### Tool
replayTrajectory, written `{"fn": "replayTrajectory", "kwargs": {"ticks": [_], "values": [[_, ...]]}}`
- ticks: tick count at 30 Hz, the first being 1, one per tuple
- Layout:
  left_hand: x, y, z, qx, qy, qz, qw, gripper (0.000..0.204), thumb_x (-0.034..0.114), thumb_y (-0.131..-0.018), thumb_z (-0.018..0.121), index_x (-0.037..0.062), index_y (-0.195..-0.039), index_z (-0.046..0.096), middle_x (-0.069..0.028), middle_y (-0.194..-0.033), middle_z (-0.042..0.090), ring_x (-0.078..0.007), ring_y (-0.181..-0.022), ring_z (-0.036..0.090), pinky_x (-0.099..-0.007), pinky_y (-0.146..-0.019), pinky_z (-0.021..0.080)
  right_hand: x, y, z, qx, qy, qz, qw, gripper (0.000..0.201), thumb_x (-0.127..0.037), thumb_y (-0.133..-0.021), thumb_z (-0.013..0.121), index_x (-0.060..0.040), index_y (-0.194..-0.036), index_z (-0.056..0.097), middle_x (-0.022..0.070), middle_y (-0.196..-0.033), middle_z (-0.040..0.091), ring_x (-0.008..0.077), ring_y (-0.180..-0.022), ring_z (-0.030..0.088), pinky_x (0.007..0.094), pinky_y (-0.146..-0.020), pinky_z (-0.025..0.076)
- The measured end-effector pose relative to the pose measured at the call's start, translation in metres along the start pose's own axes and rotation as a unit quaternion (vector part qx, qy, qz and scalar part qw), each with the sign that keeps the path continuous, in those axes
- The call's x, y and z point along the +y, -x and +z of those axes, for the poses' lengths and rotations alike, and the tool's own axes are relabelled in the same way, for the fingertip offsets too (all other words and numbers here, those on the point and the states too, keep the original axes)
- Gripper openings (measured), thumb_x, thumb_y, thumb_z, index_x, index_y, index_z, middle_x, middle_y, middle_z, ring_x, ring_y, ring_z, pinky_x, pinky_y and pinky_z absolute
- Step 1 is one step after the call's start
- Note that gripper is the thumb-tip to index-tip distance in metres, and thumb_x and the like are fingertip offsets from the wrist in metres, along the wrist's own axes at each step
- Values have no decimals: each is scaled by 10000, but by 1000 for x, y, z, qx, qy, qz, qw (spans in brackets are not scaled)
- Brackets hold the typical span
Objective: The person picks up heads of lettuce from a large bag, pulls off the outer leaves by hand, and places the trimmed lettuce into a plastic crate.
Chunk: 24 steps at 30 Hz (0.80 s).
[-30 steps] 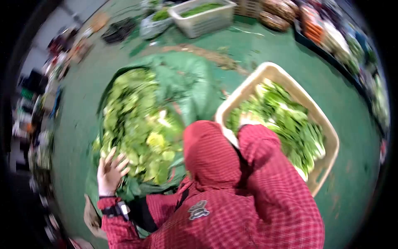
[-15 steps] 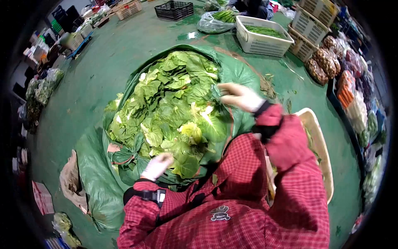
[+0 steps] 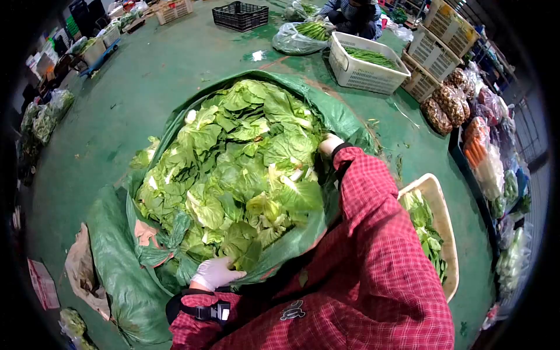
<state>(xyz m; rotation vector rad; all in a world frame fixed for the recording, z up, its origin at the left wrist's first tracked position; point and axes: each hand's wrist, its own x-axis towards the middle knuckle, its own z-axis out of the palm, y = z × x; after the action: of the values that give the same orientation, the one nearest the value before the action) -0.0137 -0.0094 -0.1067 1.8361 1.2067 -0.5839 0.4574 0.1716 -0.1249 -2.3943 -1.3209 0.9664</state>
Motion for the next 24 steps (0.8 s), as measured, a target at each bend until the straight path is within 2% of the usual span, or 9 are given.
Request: {"fn": "replayTrajectory", "kwargs": {"ticks": [3,5,6,9,14,15,17,19,24], "values": [[12,3,-2,21,67,27,997,771,611,-792,630,32,-1295,558,-239,-1160,650,-387,-1094,618,-416,-933,484,-27,-5,26,-48,-20,-126,991,686,-160,-709,712,-34,-1355,518,202,-1169,657,320,-1056,642,354,-887,506],[16,3,-6,11,87,18,996,793,594,-802,630,14,-1332,517,-244,-1226,620,-393,-1139,593,-413,-967,467,-24,-33,67,62,-68,-268,959,903,-216,-682,776,-57,-1467,358,238,-1330,548,339,-1204,554,370,-992,455],[16,2,-5,21,95,21,995,800,590,-804,630,11,-1341,506,-246,-1235,615,-392,-1142,591,-412,-970,465,-47,-12,61,90,118,-201,968,1145,-290,-632,845,-96,-1537,172,262,-1469,382,384,-1317,437,403,-1087,378],[6,-2,-2,66,118,53,989,786,544,-815,628,9,-1370,475,-256,-1242,605,-388,-1138,594,-419,-959,469,-39,-23,100,143,152,-100,973,1286,-407,-616,867,-147,-1559,32,227,-1526,285,421,-1341,392,443,-1122,345],[-6,-9,-3,152,140,54,977,772,503,-823,671,11,-1380,462,-233,-1153,646,-361,-1058,634,-388,-892,495,-65,45,68,70,190,-119,972,1245,-435,-644,839,-101,-1553,54,235,-1333,501,391,-1213,517,442,-1006,446],[-5,-8,-9,154,143,44,977,772,499,-822,672,9,-1381,462,-230,-1141,650,-355,-1049,639,-389,-884,497,-43,28,75,104,89,-184,973,1161,-426,-631,856,-36,-1512,208,246,-1276,529,390,-1175,539,416,-1006,448],[-4,-7,-12,174,143,50,973,772,495,-821,674,7,-1380,463,-228,-1129,652,-350,-1037,643,-386,-877,498,-34,12,66,-7,-5,-176,984,1034,-430,-615,873,9,-1412,381,260,-1235,545,392,-1158,548,395,-1012,446],[2,-8,-18,177,153,60,970,765,491,-824,670,-3,-1371,468,-240,-1157,636,-360,-1063,628,-397,-898,492,-46,25,61,13,103,-84,991,947,-463,-618,867,20,-1329,470,286,-1311,482,389,-1218,507,386,-1031,433],[-1,-10,-20,167,159,46,972,732,486,-833,658,-4,-1351,491,-238,-1141,643,-363,-1049,633,-418,-896,500,-49,67,58,17,140,-184,973,770,-335,-678,813,-3,-1304,512,255,-1238,579,361,-1161,568,375,-1004,455]]}}
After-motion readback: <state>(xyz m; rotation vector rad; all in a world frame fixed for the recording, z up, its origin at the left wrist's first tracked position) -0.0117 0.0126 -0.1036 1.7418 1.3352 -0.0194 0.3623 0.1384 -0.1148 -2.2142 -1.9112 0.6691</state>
